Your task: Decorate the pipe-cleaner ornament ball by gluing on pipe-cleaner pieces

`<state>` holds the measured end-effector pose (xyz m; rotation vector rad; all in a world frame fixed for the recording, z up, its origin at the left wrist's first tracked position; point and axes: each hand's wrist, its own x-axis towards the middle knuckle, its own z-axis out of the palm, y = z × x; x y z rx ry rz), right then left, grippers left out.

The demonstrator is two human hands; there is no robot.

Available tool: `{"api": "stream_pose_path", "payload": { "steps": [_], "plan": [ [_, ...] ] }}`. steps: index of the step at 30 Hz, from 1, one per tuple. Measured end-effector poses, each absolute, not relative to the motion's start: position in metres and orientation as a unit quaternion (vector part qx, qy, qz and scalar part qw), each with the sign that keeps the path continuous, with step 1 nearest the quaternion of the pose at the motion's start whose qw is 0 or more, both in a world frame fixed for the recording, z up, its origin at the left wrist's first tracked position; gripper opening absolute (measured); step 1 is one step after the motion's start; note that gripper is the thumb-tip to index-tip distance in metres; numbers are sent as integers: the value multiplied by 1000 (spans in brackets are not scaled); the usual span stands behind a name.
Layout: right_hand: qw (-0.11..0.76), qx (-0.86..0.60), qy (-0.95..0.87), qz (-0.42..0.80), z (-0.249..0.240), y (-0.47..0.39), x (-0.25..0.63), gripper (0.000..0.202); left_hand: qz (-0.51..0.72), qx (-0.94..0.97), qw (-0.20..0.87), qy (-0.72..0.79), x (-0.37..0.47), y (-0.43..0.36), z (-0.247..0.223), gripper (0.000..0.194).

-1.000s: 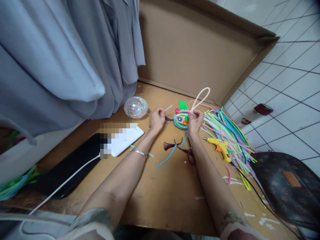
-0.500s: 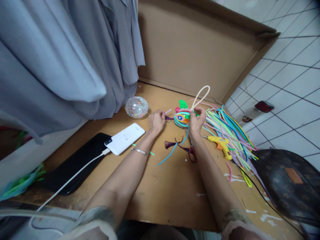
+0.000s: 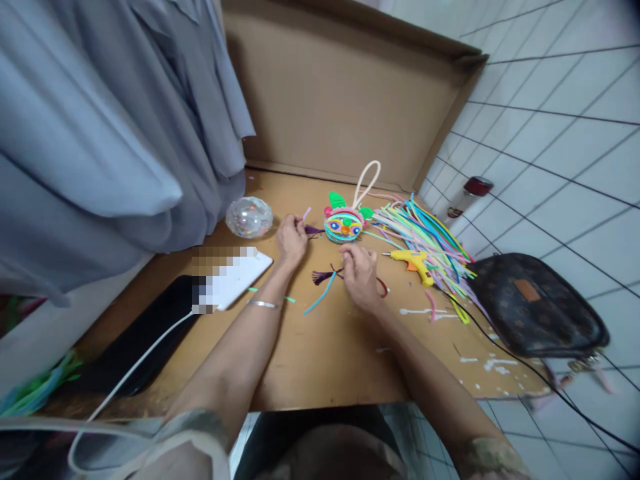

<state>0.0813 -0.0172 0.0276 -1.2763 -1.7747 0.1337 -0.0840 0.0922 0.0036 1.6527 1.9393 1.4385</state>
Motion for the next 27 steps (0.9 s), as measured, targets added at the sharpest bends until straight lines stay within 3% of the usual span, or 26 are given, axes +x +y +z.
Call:
{"api": "stream_pose_path", "payload": {
  "steps": [10, 16, 22, 27],
  "plan": [
    [385, -529, -754, 61, 9, -61, 85, 28, 441, 551, 181, 685, -94, 63, 5, 11],
    [361, -546, -755, 48, 2, -60, 91, 28, 408, 574, 204, 680, -91, 44, 2, 18],
    [380, -547, -746, 3, 2, -57, 110, 30, 487, 632, 73, 598, -79, 27, -2, 22],
    [376, -604, -698, -84, 38, -26, 174, 31, 493, 681, 36, 540, -75, 27, -6, 27]
  ]
}}
